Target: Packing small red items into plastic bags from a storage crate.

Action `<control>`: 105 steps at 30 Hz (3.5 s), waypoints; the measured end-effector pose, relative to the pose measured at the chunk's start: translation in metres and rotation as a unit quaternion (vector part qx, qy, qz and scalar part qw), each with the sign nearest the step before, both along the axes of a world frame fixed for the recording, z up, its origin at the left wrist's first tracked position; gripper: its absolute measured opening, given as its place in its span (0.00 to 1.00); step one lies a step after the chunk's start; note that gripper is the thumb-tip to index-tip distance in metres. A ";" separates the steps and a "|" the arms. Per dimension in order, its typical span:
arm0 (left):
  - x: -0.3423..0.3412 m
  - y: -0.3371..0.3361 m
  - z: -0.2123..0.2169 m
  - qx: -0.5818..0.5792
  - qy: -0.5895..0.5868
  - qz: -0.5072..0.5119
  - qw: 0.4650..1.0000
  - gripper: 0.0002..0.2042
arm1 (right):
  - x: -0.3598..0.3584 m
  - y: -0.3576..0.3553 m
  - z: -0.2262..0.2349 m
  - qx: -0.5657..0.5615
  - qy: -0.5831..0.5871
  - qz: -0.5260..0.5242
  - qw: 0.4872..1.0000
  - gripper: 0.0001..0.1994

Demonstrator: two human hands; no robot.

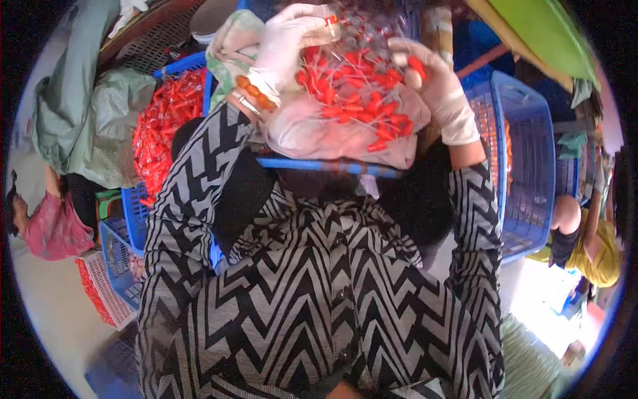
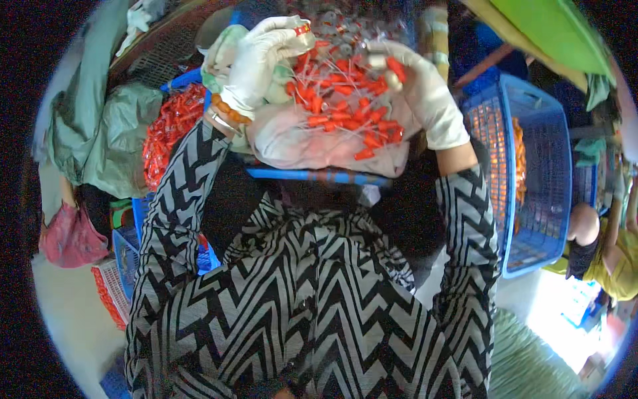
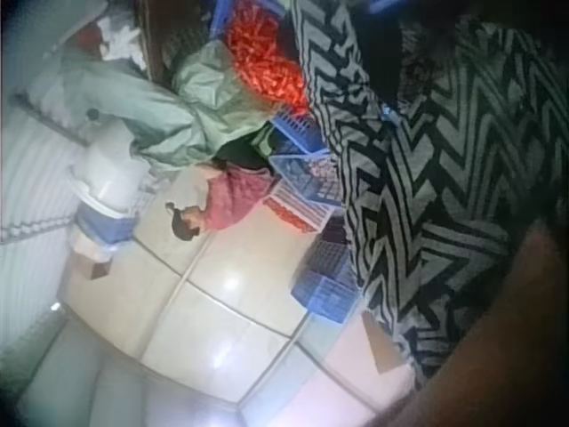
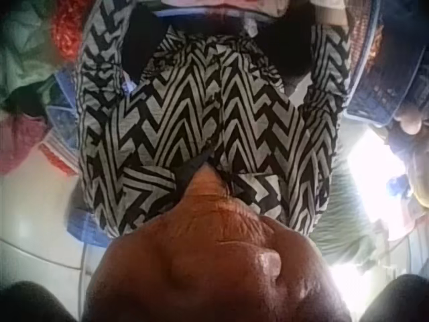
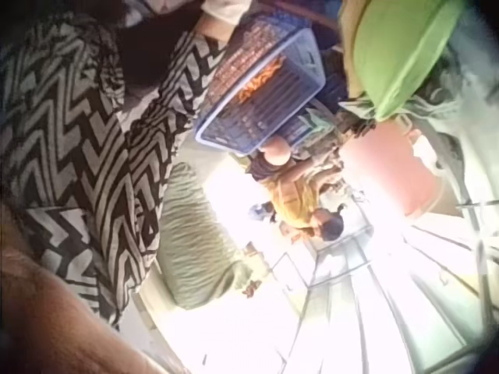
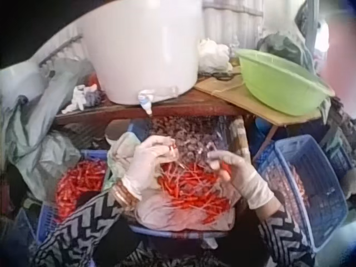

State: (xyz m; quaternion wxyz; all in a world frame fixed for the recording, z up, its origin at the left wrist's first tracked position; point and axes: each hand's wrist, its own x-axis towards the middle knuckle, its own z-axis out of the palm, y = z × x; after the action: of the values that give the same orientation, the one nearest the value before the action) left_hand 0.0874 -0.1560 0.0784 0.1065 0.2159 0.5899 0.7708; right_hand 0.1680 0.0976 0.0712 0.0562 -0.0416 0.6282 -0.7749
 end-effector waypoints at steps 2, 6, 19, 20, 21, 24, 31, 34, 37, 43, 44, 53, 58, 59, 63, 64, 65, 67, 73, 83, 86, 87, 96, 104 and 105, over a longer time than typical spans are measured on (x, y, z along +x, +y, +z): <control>-0.001 0.005 0.011 -0.015 -0.034 0.093 0.995 0.11 | 0.008 -0.001 -0.007 0.180 0.139 -0.009 0.974 0.17; -0.016 0.000 0.011 0.053 -0.067 0.131 0.988 0.11 | 0.011 -0.008 0.007 -0.108 -0.051 -0.019 0.993 0.23; -0.045 0.008 0.014 0.029 -0.007 0.208 0.978 0.12 | 0.010 -0.011 0.002 -0.015 -0.096 -0.090 0.991 0.14; -0.045 0.003 0.013 0.031 0.007 0.221 0.975 0.12 | 0.007 -0.016 -0.001 0.029 -0.089 -0.118 0.989 0.13; -0.046 0.004 0.012 0.035 0.007 0.218 0.975 0.12 | 0.007 -0.014 -0.003 0.032 -0.088 -0.122 0.988 0.13; -0.048 0.008 0.008 -0.027 0.019 0.228 0.973 0.11 | 0.007 -0.006 -0.007 0.024 -0.095 -0.120 0.988 0.14; -0.052 -0.007 0.008 -0.034 0.048 0.239 0.969 0.12 | -0.012 -0.038 0.032 0.069 -0.029 -0.084 0.994 0.15; -0.055 0.000 0.000 -0.047 0.085 0.272 0.957 0.13 | -0.031 -0.051 0.063 0.096 0.037 -0.087 0.991 0.19; -0.053 0.007 0.006 -0.078 0.111 0.291 0.947 0.15 | -0.049 -0.076 0.106 0.094 0.096 -0.121 0.984 0.22; -0.058 0.011 0.005 -0.112 0.096 0.273 0.951 0.15 | -0.085 -0.091 0.098 0.000 0.043 -0.146 0.988 0.22; -0.058 0.011 0.003 -0.099 0.077 0.265 0.956 0.15 | -0.085 -0.094 0.087 -0.019 0.032 -0.148 0.988 0.22; -0.049 0.008 0.015 -0.058 0.052 0.256 0.963 0.14 | -0.076 -0.099 0.072 -0.035 -0.019 -0.111 0.993 0.23; -0.060 0.012 0.005 -0.080 0.086 0.271 0.955 0.14 | -0.076 -0.096 0.069 -0.026 -0.019 -0.105 0.994 0.23; -0.059 0.009 0.005 -0.090 0.078 0.276 0.954 0.14 | -0.075 -0.099 0.071 -0.027 -0.021 -0.104 0.994 0.23; -0.058 0.009 0.005 -0.056 0.079 0.259 0.961 0.14 | -0.072 -0.100 0.076 -0.030 -0.023 -0.099 0.994 0.23; -0.059 0.009 0.004 -0.073 0.084 0.269 0.957 0.14 | -0.072 -0.101 0.075 -0.034 -0.026 -0.097 0.994 0.23; -0.060 0.008 0.002 -0.089 0.089 0.278 0.952 0.15 | -0.073 -0.101 0.075 -0.038 -0.028 -0.095 0.994 0.23; -0.062 0.008 0.000 -0.083 0.084 0.271 0.955 0.15 | -0.072 -0.101 0.075 -0.029 -0.020 -0.093 0.995 0.24; -0.063 0.011 -0.007 -0.059 0.060 0.270 0.959 0.16 | -0.064 -0.097 0.079 -0.023 0.003 -0.089 0.996 0.24; -0.031 0.020 -0.008 -0.179 0.171 0.229 0.941 0.16 | -0.039 -0.074 0.073 0.251 0.028 -0.094 0.963 0.12; -0.012 0.001 -0.016 -0.242 0.227 0.236 0.914 0.19 | -0.045 -0.088 0.063 0.362 0.039 -0.081 0.928 0.11; -0.005 0.001 -0.014 -0.256 0.261 0.240 0.899 0.20 | -0.043 -0.088 0.062 0.362 0.036 -0.084 0.928 0.11; 0.030 0.008 0.001 -0.303 0.289 0.131 0.899 0.18 | -0.033 -0.087 0.051 0.584 0.359 -0.146 0.713 0.16; 0.032 0.004 0.000 -0.229 0.223 0.062 0.946 0.16 | -0.015 -0.064 0.051 0.222 0.222 -0.053 0.948 0.22; 0.030 0.006 -0.003 -0.205 0.145 0.010 0.968 0.14 | -0.013 -0.053 0.046 0.227 0.220 -0.060 0.947 0.22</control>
State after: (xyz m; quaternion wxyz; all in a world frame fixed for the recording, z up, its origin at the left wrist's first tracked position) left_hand 0.1174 -0.1504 0.0758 0.0538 0.2929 0.7467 0.5948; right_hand 0.1546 0.0442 0.1170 -0.1220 -0.1596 0.7855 -0.5854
